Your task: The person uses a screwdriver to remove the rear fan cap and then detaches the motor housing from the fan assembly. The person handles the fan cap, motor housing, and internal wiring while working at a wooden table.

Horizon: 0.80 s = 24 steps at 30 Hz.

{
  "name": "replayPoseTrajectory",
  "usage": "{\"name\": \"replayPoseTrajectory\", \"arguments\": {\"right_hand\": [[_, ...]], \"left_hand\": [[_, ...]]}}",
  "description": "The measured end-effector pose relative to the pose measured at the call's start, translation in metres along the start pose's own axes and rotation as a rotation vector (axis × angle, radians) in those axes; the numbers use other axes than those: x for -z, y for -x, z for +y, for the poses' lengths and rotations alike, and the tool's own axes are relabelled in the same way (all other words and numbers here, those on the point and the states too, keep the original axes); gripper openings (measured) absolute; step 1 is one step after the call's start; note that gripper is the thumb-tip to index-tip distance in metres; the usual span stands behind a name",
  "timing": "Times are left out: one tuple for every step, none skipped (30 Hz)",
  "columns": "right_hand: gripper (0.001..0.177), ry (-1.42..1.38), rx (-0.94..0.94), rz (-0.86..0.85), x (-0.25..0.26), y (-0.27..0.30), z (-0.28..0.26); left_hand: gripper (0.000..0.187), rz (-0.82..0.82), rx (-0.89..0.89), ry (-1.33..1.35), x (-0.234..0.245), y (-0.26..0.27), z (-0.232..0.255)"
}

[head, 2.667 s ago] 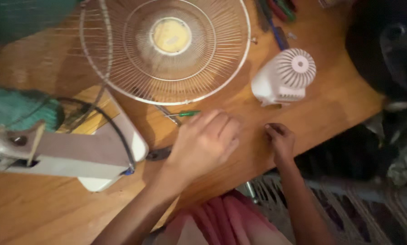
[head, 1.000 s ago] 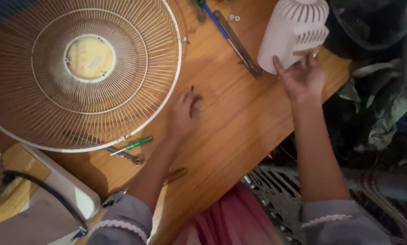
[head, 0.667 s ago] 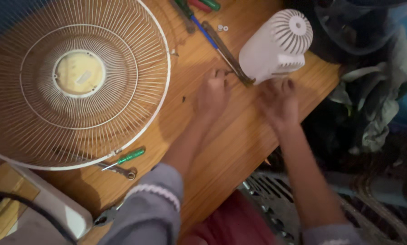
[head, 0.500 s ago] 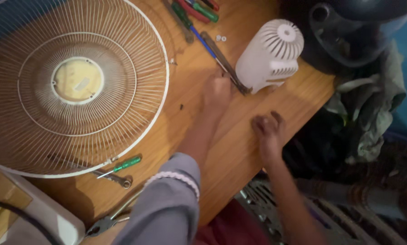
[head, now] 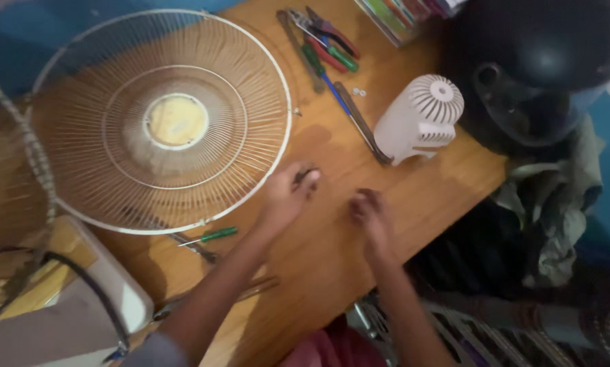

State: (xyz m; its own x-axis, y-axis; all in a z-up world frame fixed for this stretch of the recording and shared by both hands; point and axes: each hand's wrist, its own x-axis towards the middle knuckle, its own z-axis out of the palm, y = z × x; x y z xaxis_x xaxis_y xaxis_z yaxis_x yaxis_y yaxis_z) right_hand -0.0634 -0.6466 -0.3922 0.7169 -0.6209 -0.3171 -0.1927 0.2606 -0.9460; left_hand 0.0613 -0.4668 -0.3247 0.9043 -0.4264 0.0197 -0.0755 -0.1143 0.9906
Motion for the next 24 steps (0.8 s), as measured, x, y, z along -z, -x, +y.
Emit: {"name": "replayPoseTrajectory", "arguments": {"right_hand": [[0.029,0.002,0.031,-0.063,-0.026,0.017,-0.009],[0.028,-0.076,0.093,-0.171,-0.053,0.028,-0.024],[0.027,-0.156,0.153,-0.278,-0.077,0.042,-0.041],[0.026,-0.186,0.203,-0.348,-0.096,0.055,-0.056],[0.026,-0.218,0.251,-0.413,-0.111,0.072,-0.072],[0.026,-0.249,0.299,-0.479,-0.124,0.088,-0.088],[0.024,-0.263,0.317,-0.523,-0.132,0.106,-0.102],[0.023,-0.278,0.334,-0.566,-0.138,0.124,-0.115],[0.021,-0.292,0.355,-0.607,-0.145,0.138,-0.127],[0.02,-0.307,0.352,-0.622,-0.153,0.151,-0.138],[0.018,-0.322,0.344,-0.636,-0.161,0.164,-0.147],[0.017,-0.336,0.336,-0.651,-0.17,0.176,-0.154],[0.017,-0.342,0.365,-0.669,-0.178,0.188,-0.161],[0.017,-0.347,0.394,-0.687,-0.187,0.201,-0.166],[0.017,-0.36,0.422,-0.718,-0.198,0.213,-0.172],[0.017,-0.355,0.398,-0.748,-0.205,0.224,-0.179],[0.017,-0.349,0.369,-0.782,-0.212,0.234,-0.183],[0.016,-0.343,0.34,-0.816,-0.218,0.244,-0.187],[0.016,-0.309,0.428,-0.861,-0.227,0.253,-0.192],[0.015,-0.278,0.517,-0.904,-0.237,0.261,-0.196],[0.014,-0.25,0.612,-0.949,-0.25,0.266,-0.197],[0.014,-0.267,0.612,-0.97,-0.266,0.269,-0.196],[0.014,-0.28,0.605,-0.997,-0.279,0.273,-0.195],[0.014,-0.292,0.597,-1.024,-0.291,0.278,-0.192]], "left_hand": [[0.021,0.008,0.006,0.071,0.016,0.01,0.014],[0.02,0.016,0.012,0.142,0.029,0.018,0.029],[0.019,0.017,-0.027,0.161,0.043,0.027,0.043],[0.018,0.018,-0.066,0.181,0.058,0.037,0.057],[0.018,0.014,-0.103,0.199,0.07,0.048,0.071],[0.018,0.046,-0.101,0.228,0.078,0.058,0.085],[0.018,0.076,-0.095,0.26,0.085,0.07,0.098],[0.019,0.105,-0.09,0.291,0.091,0.082,0.111],[0.019,0.11,-0.113,0.297,0.098,0.092,0.124],[0.019,0.115,-0.136,0.303,0.108,0.102,0.137],[0.019,0.121,-0.155,0.309,0.116,0.112,0.149],[0.018,0.155,-0.182,0.285,0.124,0.122,0.161],[0.017,0.198,-0.211,0.262,0.133,0.134,0.174],[0.016,0.242,-0.239,0.238,0.143,0.146,0.187],[0.015,0.296,-0.289,0.128,0.155,0.159,0.2],[0.015,0.35,-0.337,0.018,0.167,0.172,0.214],[0.015,0.408,-0.378,-0.096,0.178,0.187,0.226],[0.016,0.442,-0.449,-0.124,0.189,0.201,0.237],[0.017,0.481,-0.521,-0.156,0.2,0.217,0.249],[0.018,0.517,-0.594,-0.189,0.211,0.231,0.26],[0.018,0.596,-0.624,-0.203,0.224,0.243,0.268],[0.017,0.674,-0.654,-0.217,0.237,0.254,0.273],[0.017,0.745,-0.666,-0.253,0.248,0.264,0.277],[0.016,0.817,-0.676,-0.29,0.259,0.275,0.279]]}}
